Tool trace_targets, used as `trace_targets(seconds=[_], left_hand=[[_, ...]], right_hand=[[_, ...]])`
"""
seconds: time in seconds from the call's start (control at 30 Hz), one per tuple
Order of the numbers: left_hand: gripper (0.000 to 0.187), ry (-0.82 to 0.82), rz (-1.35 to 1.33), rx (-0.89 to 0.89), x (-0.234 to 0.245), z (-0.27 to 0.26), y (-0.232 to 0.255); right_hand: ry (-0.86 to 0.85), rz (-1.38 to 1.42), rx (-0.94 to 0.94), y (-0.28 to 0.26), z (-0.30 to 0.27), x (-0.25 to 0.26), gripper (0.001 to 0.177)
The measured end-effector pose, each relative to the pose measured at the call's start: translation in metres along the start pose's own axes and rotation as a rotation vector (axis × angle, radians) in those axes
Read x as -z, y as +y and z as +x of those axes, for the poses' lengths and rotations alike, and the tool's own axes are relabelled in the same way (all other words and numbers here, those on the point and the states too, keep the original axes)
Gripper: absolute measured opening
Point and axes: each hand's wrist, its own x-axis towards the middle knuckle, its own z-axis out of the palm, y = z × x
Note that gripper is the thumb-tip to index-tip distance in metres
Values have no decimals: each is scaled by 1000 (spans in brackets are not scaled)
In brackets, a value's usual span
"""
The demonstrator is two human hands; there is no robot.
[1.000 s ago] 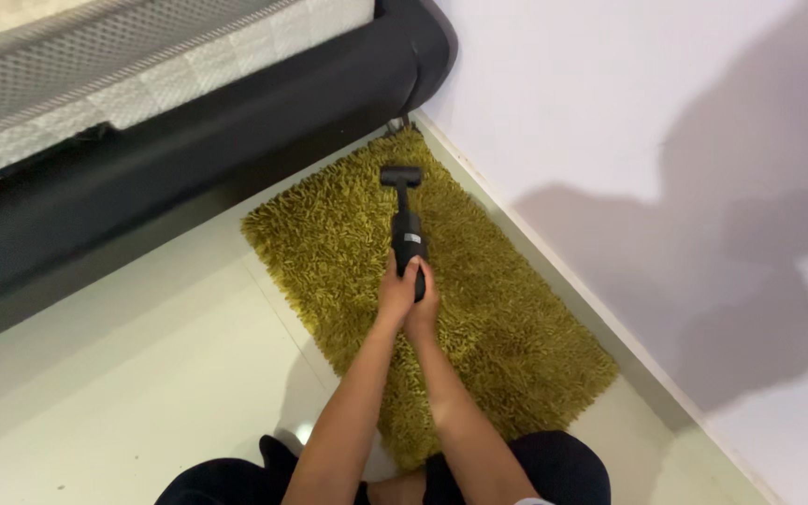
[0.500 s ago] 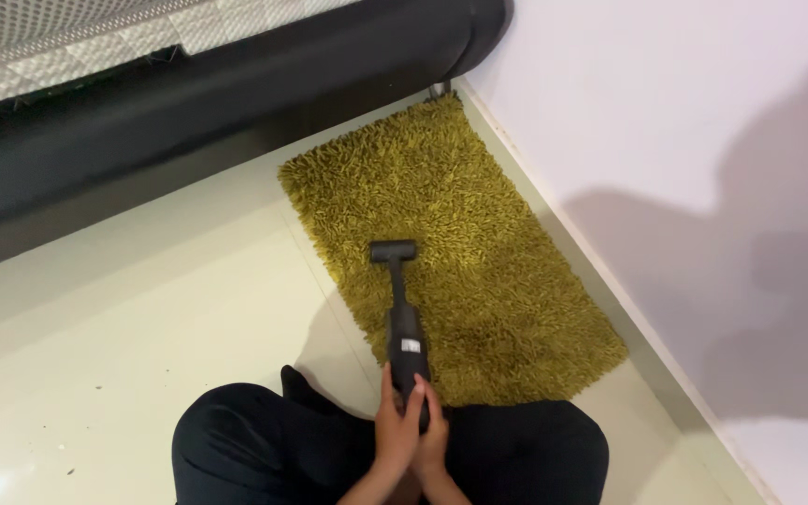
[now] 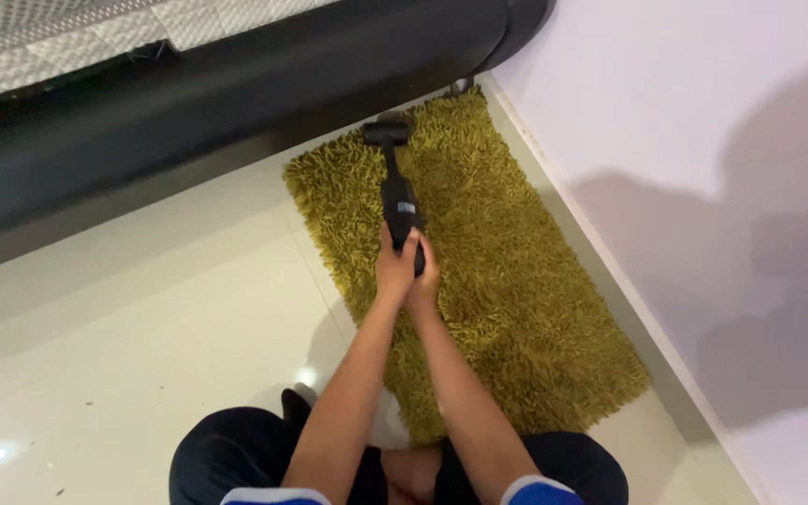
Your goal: The person uses a handheld vacuum cleaner to clean a green shaggy rug and the floor space at the base of a bed.
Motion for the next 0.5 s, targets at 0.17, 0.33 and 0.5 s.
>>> trace_targets(seconds=[0.17,0.33,0.5], left_hand=[[85,84,-12,-161,13,-9,-11],[81,67,-88,-85,32,-107,-28],[76,32,-198,-78,53,-235,-63]], right_hand=[[19,109,11,2,-12,-12,42],[-54,22,-35,-11,-105,19,49],[-29,-93,-12,-21,-239,64,55]])
